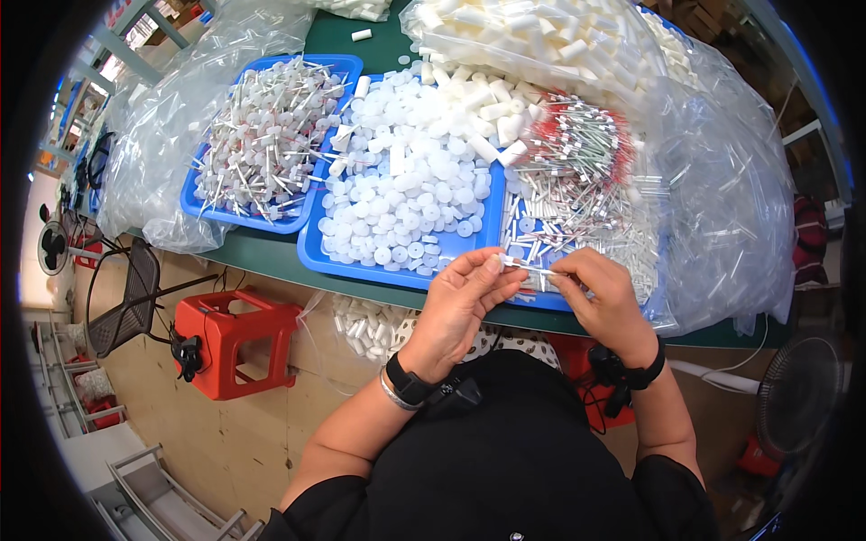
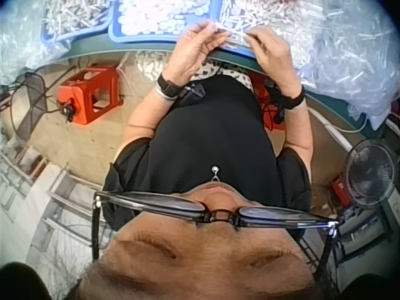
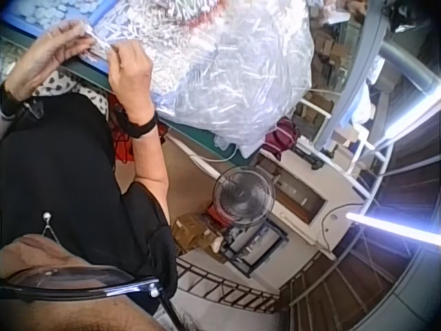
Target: The person repeatedly picks small white plastic caps and thin white sticks from blue trays on a table. They insert the sticks into the caps by hand and place the assembled units into a separate tray. The process is continuous and repetitive throughout the video.
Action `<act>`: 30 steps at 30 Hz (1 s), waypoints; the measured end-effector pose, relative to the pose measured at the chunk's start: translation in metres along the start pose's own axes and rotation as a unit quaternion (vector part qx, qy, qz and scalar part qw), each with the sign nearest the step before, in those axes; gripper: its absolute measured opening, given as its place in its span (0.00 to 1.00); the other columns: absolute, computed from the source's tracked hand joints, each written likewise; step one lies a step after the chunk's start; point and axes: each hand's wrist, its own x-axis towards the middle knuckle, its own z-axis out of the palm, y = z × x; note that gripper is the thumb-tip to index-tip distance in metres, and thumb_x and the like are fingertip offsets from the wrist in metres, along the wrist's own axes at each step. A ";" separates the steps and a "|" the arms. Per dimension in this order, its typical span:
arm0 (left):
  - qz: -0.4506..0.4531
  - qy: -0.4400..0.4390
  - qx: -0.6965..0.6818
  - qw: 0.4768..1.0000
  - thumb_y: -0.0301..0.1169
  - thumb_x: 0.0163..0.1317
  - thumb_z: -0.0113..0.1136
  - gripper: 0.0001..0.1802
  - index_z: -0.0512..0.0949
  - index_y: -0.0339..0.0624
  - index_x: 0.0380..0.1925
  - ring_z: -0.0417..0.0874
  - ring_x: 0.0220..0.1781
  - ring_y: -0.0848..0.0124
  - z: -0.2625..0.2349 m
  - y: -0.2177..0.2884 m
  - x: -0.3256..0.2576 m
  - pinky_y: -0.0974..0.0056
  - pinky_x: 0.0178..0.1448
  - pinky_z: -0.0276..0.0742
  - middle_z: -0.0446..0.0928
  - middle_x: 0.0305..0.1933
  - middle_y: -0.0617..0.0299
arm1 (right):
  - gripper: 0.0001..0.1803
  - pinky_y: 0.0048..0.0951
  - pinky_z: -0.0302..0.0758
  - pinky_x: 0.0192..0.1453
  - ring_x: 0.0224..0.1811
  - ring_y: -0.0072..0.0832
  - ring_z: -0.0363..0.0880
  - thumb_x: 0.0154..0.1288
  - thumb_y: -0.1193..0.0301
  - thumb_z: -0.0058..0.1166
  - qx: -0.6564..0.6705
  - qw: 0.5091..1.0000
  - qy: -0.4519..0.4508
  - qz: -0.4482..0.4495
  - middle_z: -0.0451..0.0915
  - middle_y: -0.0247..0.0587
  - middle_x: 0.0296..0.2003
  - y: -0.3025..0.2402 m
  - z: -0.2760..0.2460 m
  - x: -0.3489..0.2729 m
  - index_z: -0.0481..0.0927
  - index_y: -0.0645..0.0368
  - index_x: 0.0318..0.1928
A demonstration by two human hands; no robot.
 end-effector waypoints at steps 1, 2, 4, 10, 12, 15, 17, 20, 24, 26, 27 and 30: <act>-0.008 -0.002 0.011 1.000 0.30 0.69 0.56 0.13 0.75 0.35 0.49 0.83 0.51 0.64 0.004 0.000 -0.002 0.66 0.55 0.81 0.80 0.46 0.52 | 0.03 0.28 0.73 0.28 0.25 0.29 0.78 0.63 0.77 0.57 0.061 0.996 -0.025 0.066 0.77 0.39 0.26 -0.002 0.002 0.000 0.78 0.64 0.36; -0.016 -0.003 0.022 1.000 0.30 0.69 0.56 0.13 0.74 0.35 0.50 0.83 0.52 0.64 0.006 -0.001 -0.003 0.66 0.55 0.81 0.80 0.47 0.52 | 0.04 0.27 0.72 0.27 0.24 0.26 0.77 0.66 0.75 0.55 0.122 0.982 -0.050 0.132 0.77 0.38 0.25 -0.005 0.004 -0.001 0.78 0.65 0.36; -0.016 -0.015 0.030 0.999 0.30 0.68 0.57 0.15 0.74 0.35 0.52 0.83 0.50 0.68 0.007 -0.002 -0.003 0.68 0.54 0.81 0.80 0.46 0.54 | 0.09 0.24 0.71 0.26 0.22 0.21 0.76 0.71 0.71 0.51 0.238 0.936 -0.090 0.242 0.77 0.35 0.24 -0.005 0.006 -0.001 0.78 0.65 0.36; 0.001 -0.029 0.101 0.994 0.29 0.68 0.58 0.14 0.76 0.35 0.50 0.82 0.47 0.70 0.008 0.002 -0.009 0.69 0.52 0.78 0.80 0.46 0.56 | 0.15 0.20 0.72 0.28 0.23 0.16 0.74 0.76 0.67 0.44 0.352 0.854 -0.145 0.354 0.80 0.35 0.27 -0.004 0.012 0.005 0.78 0.67 0.39; 0.040 -0.010 0.139 0.989 0.29 0.68 0.58 0.13 0.77 0.35 0.49 0.81 0.43 0.73 0.008 0.006 -0.007 0.68 0.50 0.77 0.80 0.44 0.58 | 0.14 0.20 0.73 0.30 0.24 0.17 0.75 0.75 0.68 0.45 0.304 0.886 -0.128 0.326 0.81 0.37 0.29 -0.007 0.017 0.002 0.78 0.67 0.43; 0.145 0.015 0.147 0.978 0.31 0.68 0.57 0.13 0.77 0.37 0.48 0.80 0.41 0.75 -0.006 0.049 0.003 0.70 0.48 0.76 0.80 0.42 0.61 | 0.13 0.21 0.75 0.34 0.26 0.19 0.77 0.74 0.70 0.46 0.220 0.942 -0.042 0.251 0.82 0.39 0.31 -0.016 0.010 0.007 0.78 0.67 0.47; 0.264 0.062 0.081 0.959 0.35 0.68 0.59 0.10 0.77 0.40 0.41 0.78 0.40 0.75 -0.013 0.106 0.012 0.69 0.47 0.74 0.78 0.37 0.64 | 0.13 0.22 0.75 0.36 0.28 0.20 0.78 0.72 0.71 0.49 0.154 0.961 -0.030 0.229 0.83 0.39 0.32 -0.007 -0.003 0.007 0.78 0.66 0.50; 0.381 0.030 0.081 0.921 0.35 0.69 0.56 0.14 0.75 0.33 0.43 0.79 0.49 0.70 -0.047 0.210 0.031 0.66 0.56 0.75 0.79 0.42 0.57 | 0.11 0.22 0.75 0.35 0.30 0.21 0.79 0.69 0.71 0.53 0.095 0.968 -0.019 0.232 0.83 0.40 0.30 0.002 -0.016 0.006 0.79 0.65 0.48; 0.342 0.100 0.082 0.931 0.33 0.69 0.57 0.21 0.70 0.26 0.53 0.80 0.54 0.65 -0.039 0.231 0.023 0.67 0.55 0.77 0.80 0.48 0.50 | 0.10 0.26 0.76 0.36 0.30 0.31 0.81 0.65 0.73 0.57 -0.032 0.984 0.006 0.178 0.83 0.45 0.31 0.015 -0.025 0.003 0.81 0.63 0.45; 0.303 0.077 0.195 0.930 0.32 0.69 0.56 0.20 0.70 0.28 0.55 0.81 0.52 0.66 -0.033 0.198 0.021 0.67 0.56 0.77 0.79 0.51 0.50 | 0.10 0.30 0.77 0.37 0.32 0.37 0.82 0.62 0.75 0.58 -0.112 0.984 0.017 0.135 0.82 0.47 0.33 0.019 -0.029 0.004 0.81 0.62 0.44; 0.283 0.063 0.250 0.924 0.31 0.69 0.56 0.21 0.70 0.30 0.56 0.81 0.51 0.67 -0.030 0.178 0.018 0.67 0.56 0.77 0.79 0.53 0.51 | 0.10 0.31 0.77 0.38 0.33 0.39 0.81 0.60 0.76 0.58 -0.148 0.984 0.011 0.097 0.82 0.47 0.33 0.023 -0.030 0.003 0.81 0.62 0.43; 0.211 0.018 0.514 0.832 0.29 0.64 0.61 0.16 0.77 0.38 0.51 0.82 0.47 0.69 -0.027 0.119 0.011 0.65 0.52 0.76 0.81 0.50 0.58 | 0.09 0.38 0.75 0.37 0.34 0.40 0.79 0.54 0.79 0.56 -0.234 0.972 -0.027 0.001 0.78 0.44 0.31 0.024 -0.028 0.009 0.81 0.60 0.38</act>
